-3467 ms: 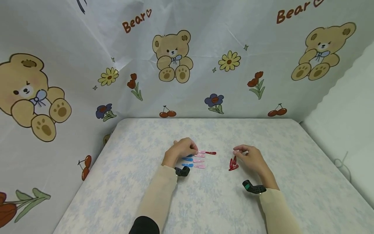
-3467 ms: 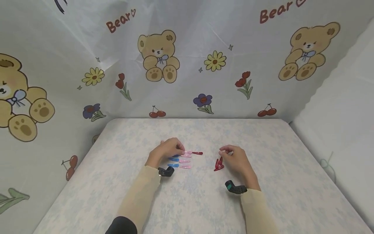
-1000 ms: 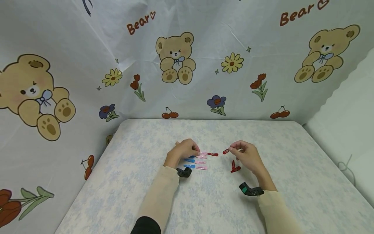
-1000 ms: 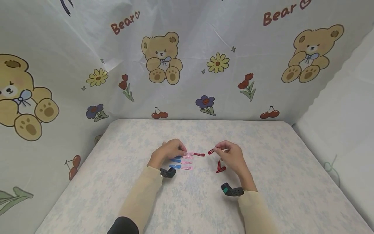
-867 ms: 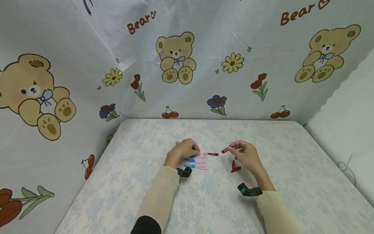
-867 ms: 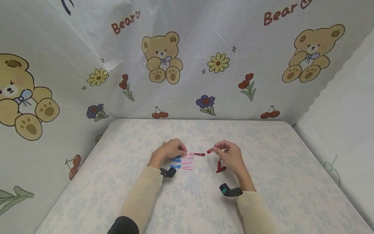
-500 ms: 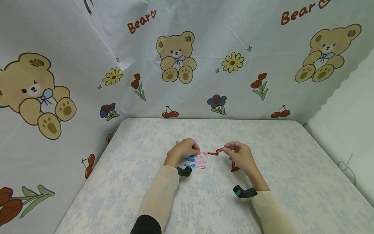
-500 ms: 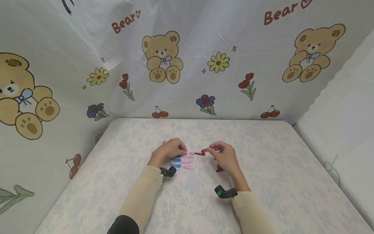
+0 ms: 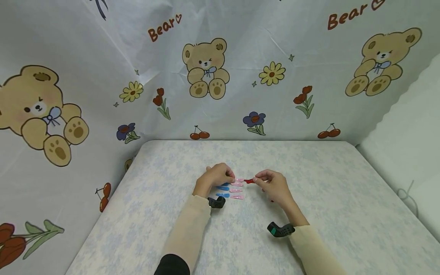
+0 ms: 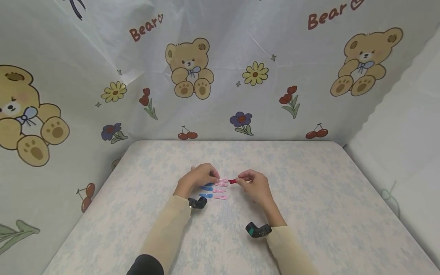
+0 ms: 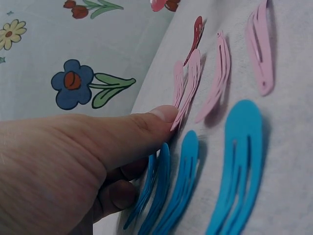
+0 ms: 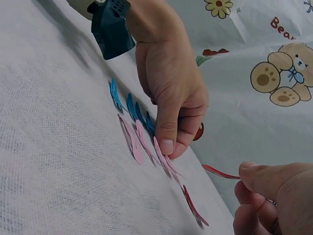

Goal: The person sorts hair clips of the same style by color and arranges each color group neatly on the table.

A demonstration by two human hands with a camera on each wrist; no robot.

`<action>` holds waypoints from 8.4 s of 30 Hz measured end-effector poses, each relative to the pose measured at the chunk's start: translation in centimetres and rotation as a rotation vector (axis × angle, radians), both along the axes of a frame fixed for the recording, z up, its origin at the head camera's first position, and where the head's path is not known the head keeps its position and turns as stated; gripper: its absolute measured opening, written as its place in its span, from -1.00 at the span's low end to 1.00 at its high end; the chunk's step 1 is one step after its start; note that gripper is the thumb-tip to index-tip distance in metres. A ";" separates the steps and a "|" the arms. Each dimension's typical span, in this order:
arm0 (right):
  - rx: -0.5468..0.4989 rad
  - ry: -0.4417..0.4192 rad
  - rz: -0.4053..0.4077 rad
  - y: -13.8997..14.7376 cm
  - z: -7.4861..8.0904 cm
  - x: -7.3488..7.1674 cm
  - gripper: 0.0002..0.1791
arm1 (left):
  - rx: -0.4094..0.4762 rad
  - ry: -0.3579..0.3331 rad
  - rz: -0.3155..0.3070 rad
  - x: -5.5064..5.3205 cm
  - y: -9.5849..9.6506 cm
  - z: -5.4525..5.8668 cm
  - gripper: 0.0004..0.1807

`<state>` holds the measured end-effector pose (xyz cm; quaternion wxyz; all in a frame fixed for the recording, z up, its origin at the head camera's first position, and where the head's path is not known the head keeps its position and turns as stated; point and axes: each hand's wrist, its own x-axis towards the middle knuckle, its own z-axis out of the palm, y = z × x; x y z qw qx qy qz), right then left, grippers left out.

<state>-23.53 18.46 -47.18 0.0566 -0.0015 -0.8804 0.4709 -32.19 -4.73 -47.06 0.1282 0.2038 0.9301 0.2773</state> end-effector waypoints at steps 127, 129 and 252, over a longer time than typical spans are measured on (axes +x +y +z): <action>0.279 0.033 0.176 7.6 2.2 0.3 -0.67 | 0.000 0.006 0.000 0.2 0.2 0.2 -0.88; 0.269 0.001 0.201 8.2 2.1 0.3 -0.65 | -0.003 0.005 0.002 0.1 0.2 0.2 -0.88; 0.043 0.005 0.262 4.7 2.2 0.4 -0.83 | -0.007 0.001 0.002 0.3 -0.1 0.0 -0.88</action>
